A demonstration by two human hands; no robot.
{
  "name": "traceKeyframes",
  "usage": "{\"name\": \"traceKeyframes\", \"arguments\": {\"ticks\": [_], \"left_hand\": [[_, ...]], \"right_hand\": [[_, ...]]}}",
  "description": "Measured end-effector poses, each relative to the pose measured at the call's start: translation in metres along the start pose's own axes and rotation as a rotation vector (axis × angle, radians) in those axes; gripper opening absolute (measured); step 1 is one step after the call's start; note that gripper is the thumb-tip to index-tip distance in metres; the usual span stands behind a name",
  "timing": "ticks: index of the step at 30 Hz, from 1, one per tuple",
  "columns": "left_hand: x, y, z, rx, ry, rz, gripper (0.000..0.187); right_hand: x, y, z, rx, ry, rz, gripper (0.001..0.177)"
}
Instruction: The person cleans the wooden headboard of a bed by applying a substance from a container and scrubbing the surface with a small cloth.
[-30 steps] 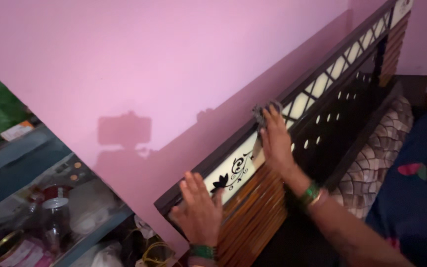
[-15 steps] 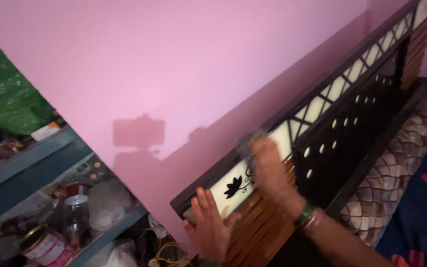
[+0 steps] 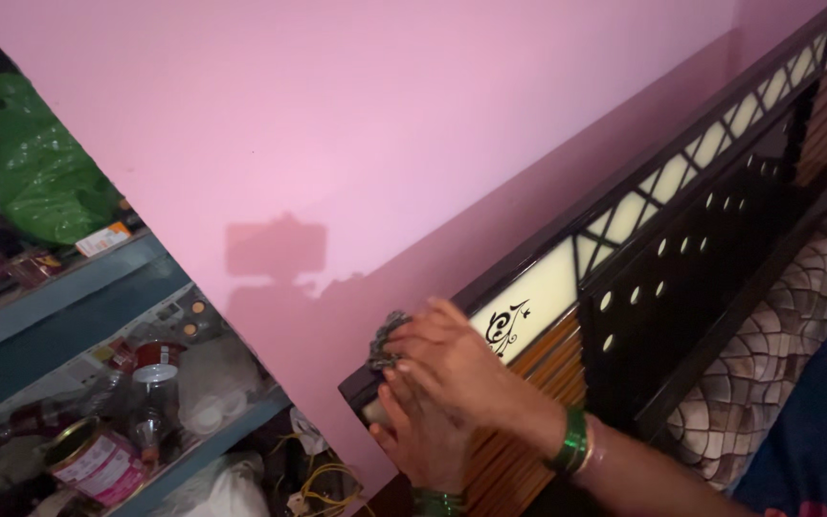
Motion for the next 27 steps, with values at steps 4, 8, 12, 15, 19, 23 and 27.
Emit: {"name": "traceKeyframes", "arguments": {"ticks": [4, 8, 12, 15, 19, 23, 27], "left_hand": [[0.000, 0.005, 0.011, -0.208, -0.131, -0.016, 0.124], [0.004, 0.002, 0.010, -0.192, -0.204, -0.071, 0.125], [-0.001, -0.002, 0.008, -0.205, -0.135, -0.061, 0.127], [0.001, 0.004, 0.007, -0.305, -0.125, -0.021, 0.125], [0.000, 0.008, 0.015, -0.429, -0.202, -0.029, 0.123], [0.002, 0.005, 0.026, -0.328, -0.259, -0.068, 0.117], [0.006, 0.000, 0.029, -0.287, -0.253, -0.080, 0.116]], "right_hand": [[-0.015, -0.055, 0.027, -0.550, -0.126, 0.067, 0.033], [-0.067, -0.157, 0.097, -0.568, -0.459, -0.636, 0.033], [-0.081, -0.151, 0.088, -0.326, -0.678, -0.555, 0.048], [-0.127, -0.161, -0.005, 0.595, -0.686, -1.288, 0.042], [-0.123, -0.053, -0.007, -0.088, -0.443, 0.066, 0.030], [-0.145, -0.107, -0.024, -0.100, -0.031, -0.080, 0.036], [-0.165, -0.239, 0.028, 0.629, -0.649, -1.035, 0.027]]}}
Point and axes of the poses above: each hand's wrist, its own x-axis towards the middle knuckle, its own z-axis out of the back of the hand, y = z × x, the point moved 9 cm from there along x, towards the middle knuckle, and after that the axes turned 4 degrees about -y, right-handed, at the moved point
